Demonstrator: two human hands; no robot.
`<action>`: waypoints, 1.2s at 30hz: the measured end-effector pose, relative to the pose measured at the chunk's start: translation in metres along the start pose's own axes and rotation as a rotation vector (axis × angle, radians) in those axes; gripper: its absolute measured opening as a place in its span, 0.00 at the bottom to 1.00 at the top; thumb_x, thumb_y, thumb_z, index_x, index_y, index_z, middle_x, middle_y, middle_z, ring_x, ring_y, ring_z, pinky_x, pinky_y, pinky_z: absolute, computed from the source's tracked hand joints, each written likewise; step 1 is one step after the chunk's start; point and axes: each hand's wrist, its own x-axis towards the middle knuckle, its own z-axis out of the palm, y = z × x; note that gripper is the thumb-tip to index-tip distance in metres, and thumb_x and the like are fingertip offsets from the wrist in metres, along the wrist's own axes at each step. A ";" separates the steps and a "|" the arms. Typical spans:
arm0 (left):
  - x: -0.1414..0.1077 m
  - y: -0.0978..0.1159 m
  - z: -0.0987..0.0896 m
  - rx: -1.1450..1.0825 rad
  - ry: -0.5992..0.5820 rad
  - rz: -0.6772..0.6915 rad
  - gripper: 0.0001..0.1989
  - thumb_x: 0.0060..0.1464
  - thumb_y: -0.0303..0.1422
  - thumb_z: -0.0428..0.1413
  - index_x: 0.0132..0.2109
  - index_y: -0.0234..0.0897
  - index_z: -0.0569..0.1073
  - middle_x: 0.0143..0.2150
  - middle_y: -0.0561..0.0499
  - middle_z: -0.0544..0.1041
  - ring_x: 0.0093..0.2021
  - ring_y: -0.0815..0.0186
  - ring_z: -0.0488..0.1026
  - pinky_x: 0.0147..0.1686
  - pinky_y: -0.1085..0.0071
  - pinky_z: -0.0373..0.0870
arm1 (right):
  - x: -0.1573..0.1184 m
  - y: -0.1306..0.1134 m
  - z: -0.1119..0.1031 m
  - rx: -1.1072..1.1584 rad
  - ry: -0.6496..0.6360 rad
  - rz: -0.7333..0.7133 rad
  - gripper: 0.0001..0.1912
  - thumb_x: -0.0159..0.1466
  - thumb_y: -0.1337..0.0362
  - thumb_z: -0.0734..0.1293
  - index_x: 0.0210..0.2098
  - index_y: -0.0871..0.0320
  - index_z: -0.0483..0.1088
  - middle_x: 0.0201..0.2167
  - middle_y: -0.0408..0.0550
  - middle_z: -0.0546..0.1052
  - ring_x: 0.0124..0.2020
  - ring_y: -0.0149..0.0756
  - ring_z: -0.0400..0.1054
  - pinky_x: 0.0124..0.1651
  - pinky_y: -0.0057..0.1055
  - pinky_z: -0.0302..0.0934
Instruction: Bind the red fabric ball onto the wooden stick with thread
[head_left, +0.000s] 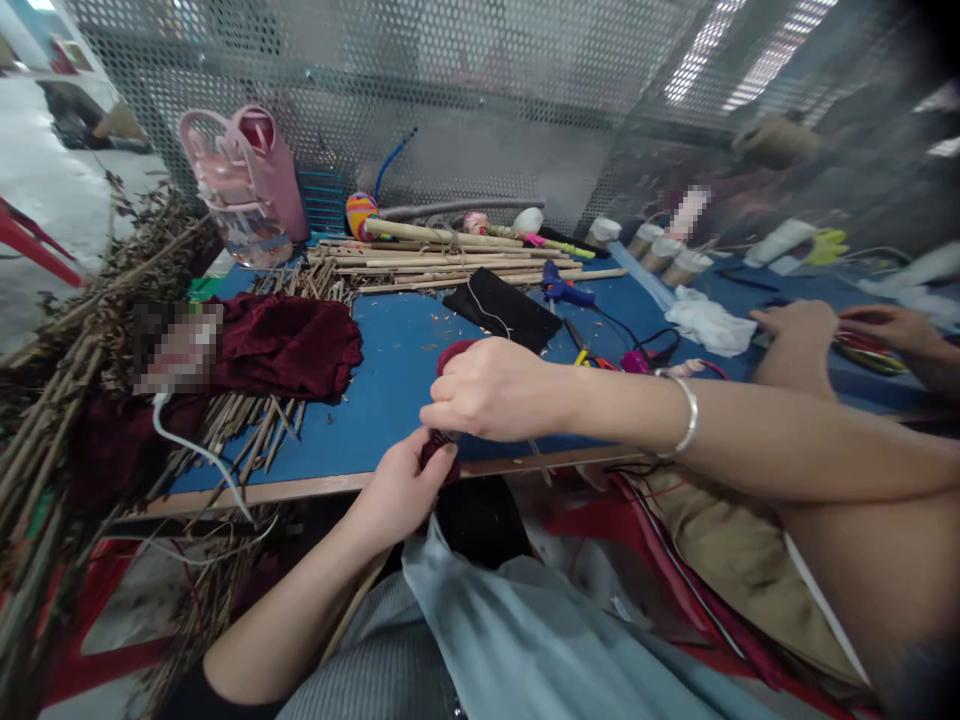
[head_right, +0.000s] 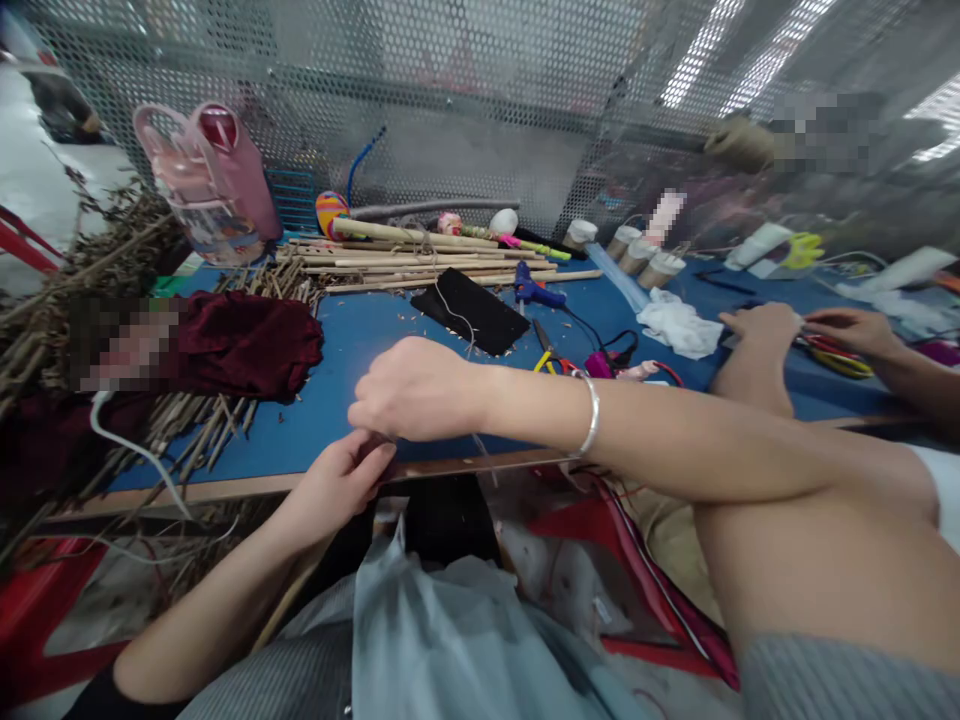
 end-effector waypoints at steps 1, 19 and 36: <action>0.000 -0.001 0.001 0.057 -0.024 0.023 0.10 0.53 0.39 0.51 0.32 0.36 0.68 0.21 0.56 0.65 0.22 0.71 0.60 0.23 0.76 0.56 | 0.004 0.002 -0.001 -0.012 -0.034 0.004 0.14 0.63 0.70 0.55 0.28 0.59 0.71 0.25 0.47 0.73 0.24 0.29 0.61 0.25 0.28 0.40; -0.012 -0.006 0.027 0.718 0.111 0.078 0.20 0.59 0.38 0.45 0.54 0.32 0.57 0.36 0.39 0.78 0.34 0.51 0.76 0.31 0.62 0.67 | 0.051 0.003 -0.008 -0.043 -0.545 0.164 0.07 0.51 0.69 0.68 0.30 0.60 0.76 0.30 0.52 0.77 0.35 0.43 0.72 0.34 0.34 0.63; -0.020 -0.025 -0.015 0.425 0.132 0.117 0.20 0.58 0.40 0.46 0.54 0.36 0.64 0.36 0.47 0.77 0.34 0.64 0.74 0.37 0.69 0.69 | -0.073 0.060 -0.049 0.853 0.043 0.212 0.15 0.61 0.60 0.64 0.45 0.60 0.71 0.20 0.38 0.67 0.20 0.21 0.58 0.25 0.19 0.52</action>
